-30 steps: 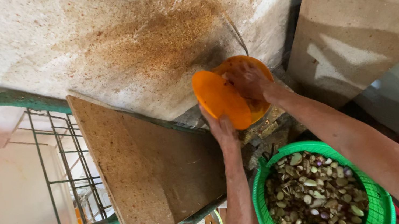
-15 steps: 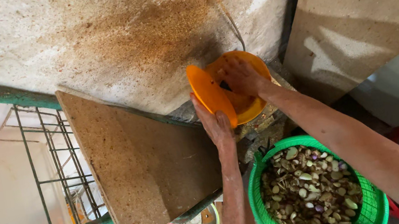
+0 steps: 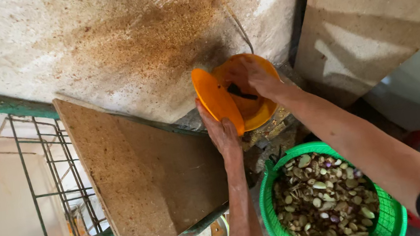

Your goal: The person scrapes a yellow paste from a metal bowl into a grinder hopper, then places an orange funnel on the grinder and feeds chopped vegetables from a green basket into the hopper by hand.

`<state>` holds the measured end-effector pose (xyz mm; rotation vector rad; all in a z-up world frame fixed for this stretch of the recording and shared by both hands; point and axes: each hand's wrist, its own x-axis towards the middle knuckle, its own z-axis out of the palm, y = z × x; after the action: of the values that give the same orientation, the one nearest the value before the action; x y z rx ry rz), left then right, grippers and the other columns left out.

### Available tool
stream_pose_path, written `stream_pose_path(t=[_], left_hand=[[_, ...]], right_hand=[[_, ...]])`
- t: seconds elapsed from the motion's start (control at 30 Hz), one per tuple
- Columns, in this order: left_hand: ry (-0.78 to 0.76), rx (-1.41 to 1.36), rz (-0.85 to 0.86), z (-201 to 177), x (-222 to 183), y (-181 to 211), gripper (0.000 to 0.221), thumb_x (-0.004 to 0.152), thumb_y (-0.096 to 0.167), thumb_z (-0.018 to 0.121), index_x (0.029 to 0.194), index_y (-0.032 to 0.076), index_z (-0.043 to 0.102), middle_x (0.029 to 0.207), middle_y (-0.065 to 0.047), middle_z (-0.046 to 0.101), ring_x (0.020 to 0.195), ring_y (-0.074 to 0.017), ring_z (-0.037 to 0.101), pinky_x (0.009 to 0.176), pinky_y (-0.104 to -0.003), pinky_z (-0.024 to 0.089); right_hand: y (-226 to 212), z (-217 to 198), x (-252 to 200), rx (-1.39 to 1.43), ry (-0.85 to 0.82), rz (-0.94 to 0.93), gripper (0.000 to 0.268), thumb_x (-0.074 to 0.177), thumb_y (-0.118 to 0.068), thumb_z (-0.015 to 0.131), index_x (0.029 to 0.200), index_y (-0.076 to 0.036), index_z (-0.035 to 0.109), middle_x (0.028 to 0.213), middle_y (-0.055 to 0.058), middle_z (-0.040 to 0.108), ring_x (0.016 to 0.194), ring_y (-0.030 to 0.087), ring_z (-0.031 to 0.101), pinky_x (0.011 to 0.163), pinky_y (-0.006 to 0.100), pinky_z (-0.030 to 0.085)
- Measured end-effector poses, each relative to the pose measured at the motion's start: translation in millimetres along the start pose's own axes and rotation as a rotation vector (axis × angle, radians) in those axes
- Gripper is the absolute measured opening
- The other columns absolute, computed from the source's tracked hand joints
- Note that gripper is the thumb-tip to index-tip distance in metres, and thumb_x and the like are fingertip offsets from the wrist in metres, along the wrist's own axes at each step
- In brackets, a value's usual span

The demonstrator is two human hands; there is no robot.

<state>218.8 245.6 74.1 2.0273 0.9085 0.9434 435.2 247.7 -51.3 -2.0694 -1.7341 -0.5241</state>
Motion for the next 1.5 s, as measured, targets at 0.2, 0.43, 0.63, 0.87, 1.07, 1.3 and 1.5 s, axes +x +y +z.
stream_pose_path(t=[0.2,0.43,0.63,0.87,1.07,1.3,1.5], left_hand=[[-0.017,-0.031,-0.038,-3.5,-4.9,-5.9,0.085,0.081,-0.010,0.043,0.162,0.005,0.022,0.162,-0.026,0.036,0.148,-0.0430,0.038,0.119,-0.045,0.035],[-0.007,0.029,0.058,3.8,-1.5,-9.0,0.083,0.084,-0.010,0.044,0.163,0.006,0.023,0.161,-0.027,0.039,0.146,-0.0449,0.042,0.117,-0.046,0.038],[-0.125,-0.220,-0.046,-26.3,-34.6,11.0,0.078,0.090,-0.001,0.042,0.164,0.006,0.020,0.162,-0.023,0.041,0.148,-0.0350,0.043,0.120,-0.040,0.035],[-0.382,-0.263,-0.505,-78.9,-241.0,2.8,0.076,0.095,0.025,0.050,0.165,0.017,0.020,0.166,-0.015,0.036,0.146,-0.0301,0.044,0.114,-0.040,0.041],[-0.400,0.027,-0.445,-22.2,-368.6,-78.4,0.082,0.099,0.059,0.041,0.163,0.017,0.013,0.165,-0.018,0.034,0.104,-0.0352,0.068,0.068,-0.042,0.060],[-0.202,-0.147,-0.448,27.7,-400.6,-135.8,0.085,0.094,0.036,0.050,0.169,0.014,0.015,0.147,-0.023,0.055,0.113,-0.0367,0.064,0.079,-0.044,0.055],[-0.194,-0.120,-0.815,9.0,-429.9,-138.0,0.067,0.090,0.019,0.058,0.152,0.012,0.033,0.116,-0.017,0.068,0.096,-0.0281,0.067,0.079,-0.040,0.054]], right_hand=[[20.2,-58.9,4.5,0.396,-0.616,0.100,0.054,0.084,-0.012,0.061,0.137,-0.019,0.062,0.136,0.003,0.066,0.121,0.023,0.062,0.107,0.037,0.047],[-1.2,-88.0,2.7,0.992,-0.400,0.505,0.056,0.087,-0.004,0.049,0.141,-0.019,0.060,0.121,0.007,0.075,0.102,0.025,0.074,0.091,0.039,0.059],[35.8,-90.6,-62.4,0.509,-0.278,0.179,0.042,0.090,-0.012,0.059,0.131,-0.012,0.069,0.108,0.014,0.074,0.102,0.032,0.069,0.086,0.043,0.054],[-64.1,-80.1,-346.1,1.227,-0.984,0.880,0.047,0.093,-0.024,0.060,0.140,-0.021,0.056,0.111,0.010,0.069,0.076,0.024,0.059,0.067,0.041,0.051],[-120.8,-30.7,-430.1,0.211,-0.626,0.183,0.053,0.089,-0.038,0.067,0.140,-0.034,0.050,0.157,0.013,0.044,0.123,0.038,0.061,0.090,0.039,0.056],[-165.4,-17.3,-400.1,0.404,-0.637,0.650,0.060,0.085,-0.045,0.068,0.140,-0.031,0.049,0.156,0.014,0.043,0.124,0.038,0.058,0.089,0.041,0.056],[-200.2,-57.3,-391.2,0.507,-0.652,0.302,0.059,0.080,-0.044,0.072,0.134,-0.029,0.055,0.146,0.010,0.051,0.118,0.034,0.060,0.084,0.042,0.059]])
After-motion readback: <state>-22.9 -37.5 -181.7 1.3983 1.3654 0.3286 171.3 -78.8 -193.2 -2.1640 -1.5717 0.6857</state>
